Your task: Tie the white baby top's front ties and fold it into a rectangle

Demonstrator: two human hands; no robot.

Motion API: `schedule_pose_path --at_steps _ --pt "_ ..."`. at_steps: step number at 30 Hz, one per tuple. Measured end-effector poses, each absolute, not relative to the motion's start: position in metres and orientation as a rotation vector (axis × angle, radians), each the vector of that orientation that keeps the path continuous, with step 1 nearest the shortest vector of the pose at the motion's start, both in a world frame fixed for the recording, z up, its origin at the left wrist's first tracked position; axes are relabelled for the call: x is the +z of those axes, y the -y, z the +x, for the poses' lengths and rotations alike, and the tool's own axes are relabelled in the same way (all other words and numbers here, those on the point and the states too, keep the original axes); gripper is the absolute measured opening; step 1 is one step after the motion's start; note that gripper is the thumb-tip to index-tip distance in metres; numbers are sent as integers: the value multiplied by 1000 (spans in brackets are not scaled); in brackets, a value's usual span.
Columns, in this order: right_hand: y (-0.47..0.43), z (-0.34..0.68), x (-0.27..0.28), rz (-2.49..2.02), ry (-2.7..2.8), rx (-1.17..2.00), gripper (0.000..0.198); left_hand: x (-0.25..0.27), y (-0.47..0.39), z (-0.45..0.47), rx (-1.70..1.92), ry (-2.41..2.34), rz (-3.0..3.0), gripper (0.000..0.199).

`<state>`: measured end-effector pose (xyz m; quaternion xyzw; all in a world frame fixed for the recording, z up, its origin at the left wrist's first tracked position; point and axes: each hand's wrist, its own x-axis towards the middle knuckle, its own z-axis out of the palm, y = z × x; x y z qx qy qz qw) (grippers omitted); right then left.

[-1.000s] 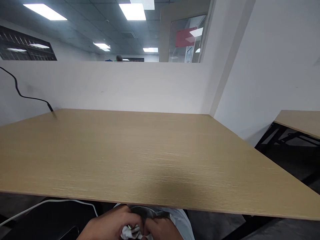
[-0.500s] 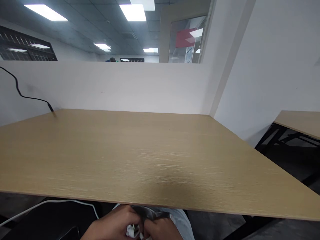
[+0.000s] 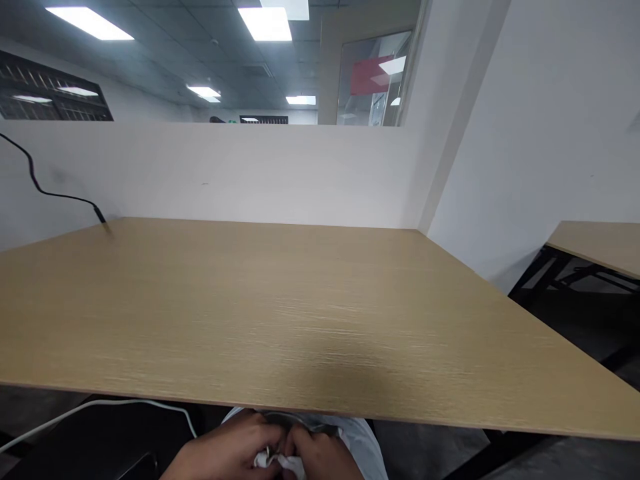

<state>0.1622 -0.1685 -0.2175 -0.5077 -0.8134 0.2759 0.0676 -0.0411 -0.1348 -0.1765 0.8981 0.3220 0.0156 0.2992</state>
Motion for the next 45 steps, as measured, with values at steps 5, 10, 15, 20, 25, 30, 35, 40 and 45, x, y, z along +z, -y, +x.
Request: schedule_pose_path --at_steps 5,10,15,20,25,30,35,40,45 --pt "166 162 -222 -1603 2484 775 33 -177 135 -40 36 -961 2322 24" --pt "165 162 -221 -1417 2372 921 35 -177 136 -42 89 -1013 2305 22" --pt "167 158 -216 -1390 2259 1023 32 -176 135 -44 80 -981 2281 20" --pt "167 154 -215 -1527 2194 977 29 -178 135 -43 46 -990 2230 23" --pt "167 154 -214 -1464 2157 1006 30 -176 134 -44 38 -985 2183 28" --pt "164 154 -217 -1531 2212 990 25 -180 135 -44 68 -1003 2176 27" --pt "165 154 -215 -1565 2241 971 25 -179 136 -44 61 -1010 2280 22" --pt "166 155 -216 -1472 2295 1012 26 -173 136 -42 61 -920 2344 18" --pt "163 157 -232 -1397 2364 1011 17 -172 137 -41 130 -856 2358 17"
